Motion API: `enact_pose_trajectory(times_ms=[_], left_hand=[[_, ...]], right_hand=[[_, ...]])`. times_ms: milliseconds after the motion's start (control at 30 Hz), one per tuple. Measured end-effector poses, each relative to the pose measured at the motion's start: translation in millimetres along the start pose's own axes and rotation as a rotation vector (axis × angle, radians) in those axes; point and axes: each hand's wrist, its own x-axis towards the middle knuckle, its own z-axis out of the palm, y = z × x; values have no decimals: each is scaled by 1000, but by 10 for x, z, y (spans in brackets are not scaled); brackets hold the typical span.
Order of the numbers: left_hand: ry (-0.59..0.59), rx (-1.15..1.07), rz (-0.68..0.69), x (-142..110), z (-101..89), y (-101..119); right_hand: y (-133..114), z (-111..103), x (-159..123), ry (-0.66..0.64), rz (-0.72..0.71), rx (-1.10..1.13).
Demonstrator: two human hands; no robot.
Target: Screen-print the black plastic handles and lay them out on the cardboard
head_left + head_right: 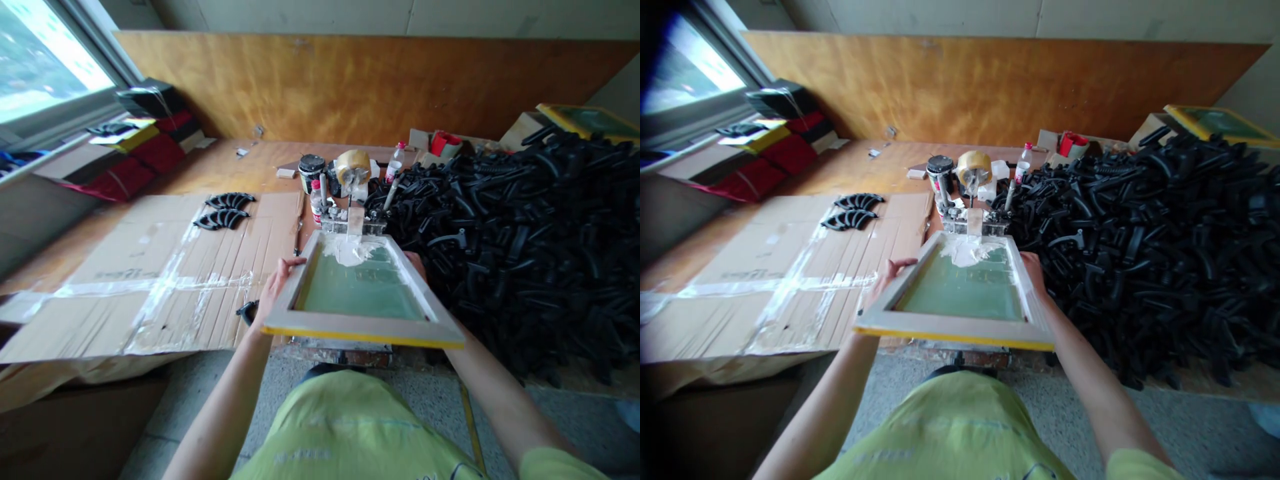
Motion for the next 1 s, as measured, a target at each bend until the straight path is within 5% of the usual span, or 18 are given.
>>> enact_pose_trajectory(times_ms=[100,167,333,433,567,667,833,1000], left_hand=[[-28,34,-180,-151,-82,-381],[-10,-2,-250,-169,-74,-646],[43,-2,-311,-92,-26,-1058],[37,-11,-307,-71,-51,-1141],[-8,53,-247,-65,-94,-1220],[-9,61,-234,-60,-103,-1259],[-11,33,-211,-71,-93,-1236],[1,-32,-269,-98,-72,-1114]], right_hand=[[31,-162,287,169,95,43],[-164,-141,557,189,9,82],[-759,149,953,-155,-149,-54],[-854,250,748,-273,-170,-111],[-780,153,319,-324,-472,-50],[-736,30,275,-410,-620,53],[-785,65,393,-276,-442,50],[-789,125,182,-275,-514,129]])
